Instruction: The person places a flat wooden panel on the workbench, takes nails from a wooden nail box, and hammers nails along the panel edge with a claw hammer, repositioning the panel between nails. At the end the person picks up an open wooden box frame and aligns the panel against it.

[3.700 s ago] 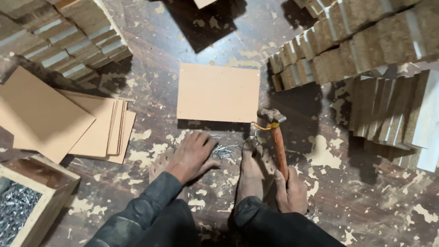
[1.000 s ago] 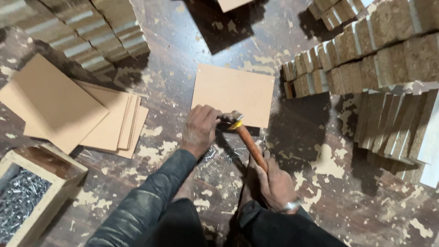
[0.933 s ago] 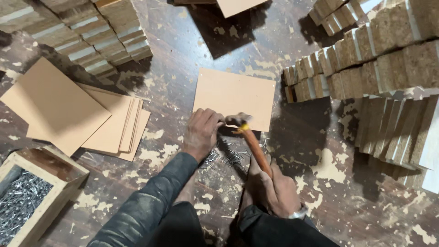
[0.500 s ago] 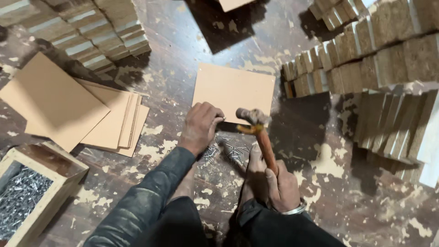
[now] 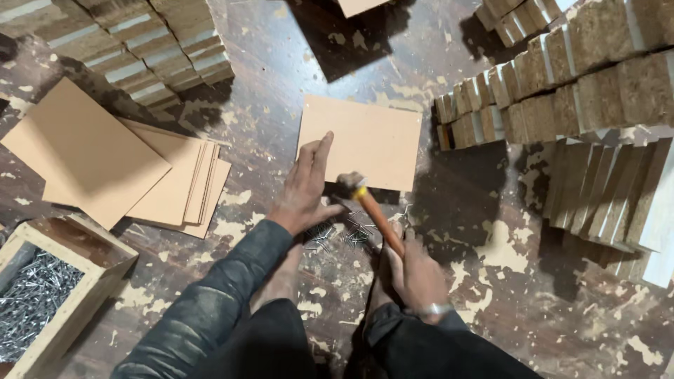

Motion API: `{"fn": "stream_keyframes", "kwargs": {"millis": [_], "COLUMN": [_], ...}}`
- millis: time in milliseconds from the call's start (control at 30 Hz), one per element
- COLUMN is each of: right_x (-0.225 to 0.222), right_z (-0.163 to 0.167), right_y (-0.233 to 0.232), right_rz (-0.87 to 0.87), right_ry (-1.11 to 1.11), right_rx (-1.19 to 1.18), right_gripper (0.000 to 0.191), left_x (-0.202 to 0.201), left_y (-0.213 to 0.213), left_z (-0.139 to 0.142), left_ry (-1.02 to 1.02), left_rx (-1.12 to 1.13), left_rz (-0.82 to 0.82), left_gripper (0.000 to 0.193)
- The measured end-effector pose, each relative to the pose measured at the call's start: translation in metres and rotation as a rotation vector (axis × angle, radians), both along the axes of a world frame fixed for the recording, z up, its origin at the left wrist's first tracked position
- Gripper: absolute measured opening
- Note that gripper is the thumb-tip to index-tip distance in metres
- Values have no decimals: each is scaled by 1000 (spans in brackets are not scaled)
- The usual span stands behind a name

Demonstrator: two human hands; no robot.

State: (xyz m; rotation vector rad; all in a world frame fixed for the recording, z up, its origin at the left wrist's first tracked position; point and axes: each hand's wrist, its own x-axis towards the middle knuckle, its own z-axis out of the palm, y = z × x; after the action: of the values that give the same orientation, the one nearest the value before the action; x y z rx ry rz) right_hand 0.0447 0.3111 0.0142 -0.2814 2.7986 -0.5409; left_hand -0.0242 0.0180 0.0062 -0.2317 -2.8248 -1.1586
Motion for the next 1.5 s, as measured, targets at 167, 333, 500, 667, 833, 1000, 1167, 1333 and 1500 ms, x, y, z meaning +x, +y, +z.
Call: {"fn": "stream_keyframes", "kwargs": {"millis": [167, 333, 500, 667, 833, 1000, 1167, 1333, 1500], "right_x": [-1, -14, -26, 11, -2, 10, 10, -13, 11], "right_z": [26, 27, 32, 46, 25, 35, 34, 22, -3], "right_y": [-2, -16, 1, 22, 22, 35, 27, 39, 72], "right_rz": [57, 95, -5, -91, -238, -143, -139, -254, -413], "right_ry": [153, 194, 72, 249, -194, 148, 116, -39, 39], "right_rx": [-306, -168, 24, -261, 192, -104, -27, 182, -39], "right_gripper": [28, 39, 29, 21, 22, 21, 23, 34, 39], "left_x": [-1, -1, 0, 1, 3, 3, 3, 2, 3], "left_y": [-8, -7, -5, -5, -4, -5, -3, -6, -7], "left_z": [-3, 2, 7, 3, 5, 10, 5, 4, 11], "left_ry": [-16, 20, -106, 6, 38, 74, 39, 16, 22], "left_rx": [27, 47, 44, 14, -2, 11, -28, -56, -10], "left_rz": [-18, -26, 5, -8, -18, -19, -21, -20, -40], "left_gripper": [152, 153, 152, 148, 143, 139, 136, 130, 119]}}
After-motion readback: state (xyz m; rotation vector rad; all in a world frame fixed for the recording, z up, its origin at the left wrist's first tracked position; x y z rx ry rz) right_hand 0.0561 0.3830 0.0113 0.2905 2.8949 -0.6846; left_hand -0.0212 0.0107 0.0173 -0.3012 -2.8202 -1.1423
